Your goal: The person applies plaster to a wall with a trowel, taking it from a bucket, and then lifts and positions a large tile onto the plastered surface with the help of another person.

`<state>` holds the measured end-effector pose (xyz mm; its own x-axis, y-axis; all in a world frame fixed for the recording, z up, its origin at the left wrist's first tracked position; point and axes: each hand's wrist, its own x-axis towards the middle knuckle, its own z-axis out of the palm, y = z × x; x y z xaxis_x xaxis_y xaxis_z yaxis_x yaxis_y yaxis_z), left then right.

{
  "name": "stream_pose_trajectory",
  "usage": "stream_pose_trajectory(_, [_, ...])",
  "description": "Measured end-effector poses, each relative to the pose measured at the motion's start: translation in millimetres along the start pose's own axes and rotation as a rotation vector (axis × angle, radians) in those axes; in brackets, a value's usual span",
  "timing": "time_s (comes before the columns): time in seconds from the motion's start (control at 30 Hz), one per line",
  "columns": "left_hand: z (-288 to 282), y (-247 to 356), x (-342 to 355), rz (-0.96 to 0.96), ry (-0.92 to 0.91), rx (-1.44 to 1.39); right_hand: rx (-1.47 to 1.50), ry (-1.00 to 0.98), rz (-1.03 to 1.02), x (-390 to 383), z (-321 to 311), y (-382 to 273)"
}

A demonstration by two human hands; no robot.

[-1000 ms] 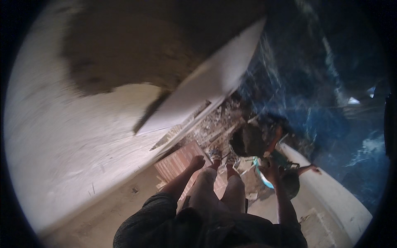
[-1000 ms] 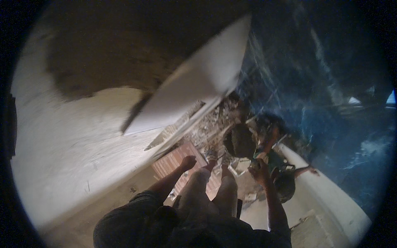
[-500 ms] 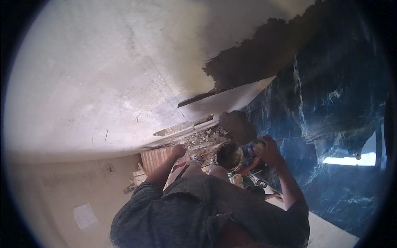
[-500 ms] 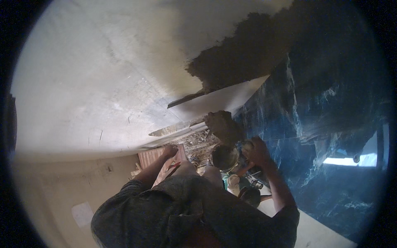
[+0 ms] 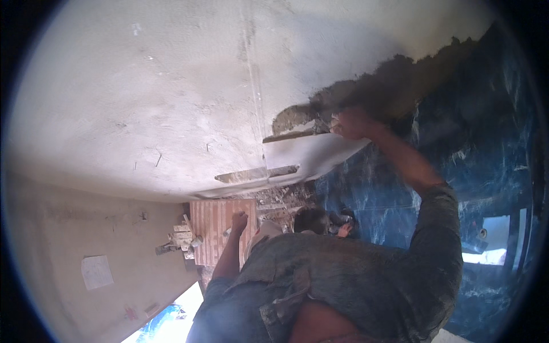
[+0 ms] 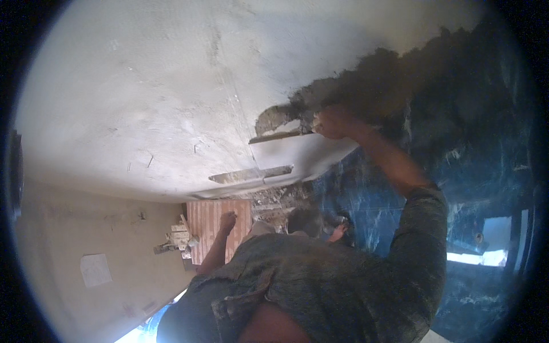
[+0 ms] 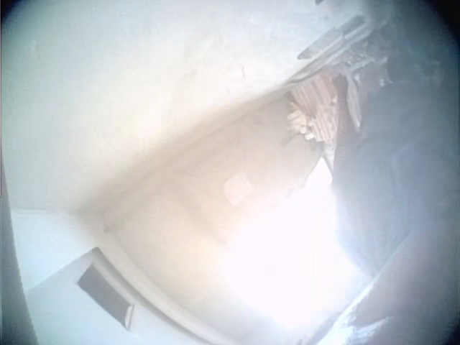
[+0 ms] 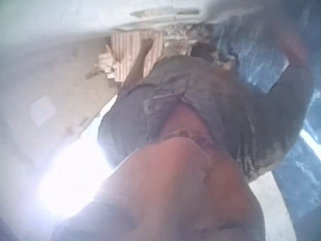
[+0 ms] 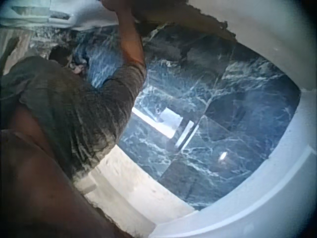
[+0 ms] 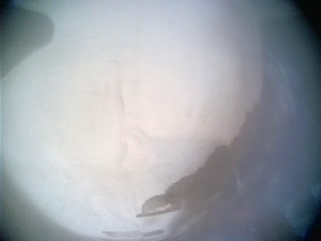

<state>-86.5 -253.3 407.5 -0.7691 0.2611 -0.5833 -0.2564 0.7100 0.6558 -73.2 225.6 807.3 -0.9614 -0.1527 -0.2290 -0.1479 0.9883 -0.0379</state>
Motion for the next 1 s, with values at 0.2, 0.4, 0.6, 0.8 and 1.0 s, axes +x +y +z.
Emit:
stream_pose_trajectory(0.2, [12.9, -28.0, -9.8, -0.068, 0.137, -0.327, -0.132, -0.097, 0.112, 13.1, -24.6, -7.0])
stream_pose_trajectory(0.4, [19.6, 10.1, -10.9, -0.051, 0.135, -0.561, -0.214, -0.02, 0.112, 4.0, -36.9, -11.6])
stream_pose_trajectory(0.6, [23.3, 63.9, -0.2, 0.088, 0.059, -0.564, -0.28, -0.049, 0.149, 6.7, -30.9, 4.3])
stream_pose_trajectory(0.8, [13.4, 34.5, -13.2, 0.074, 0.069, -0.708, -0.285, -0.016, 0.163, -17.7, -49.4, 14.4])
stream_pose_trajectory(1.0, [-8.2, -50.3, -69.1, -0.055, 0.135, -1.033, -0.285, 0.075, 0.04, -61.6, -42.8, 11.3])
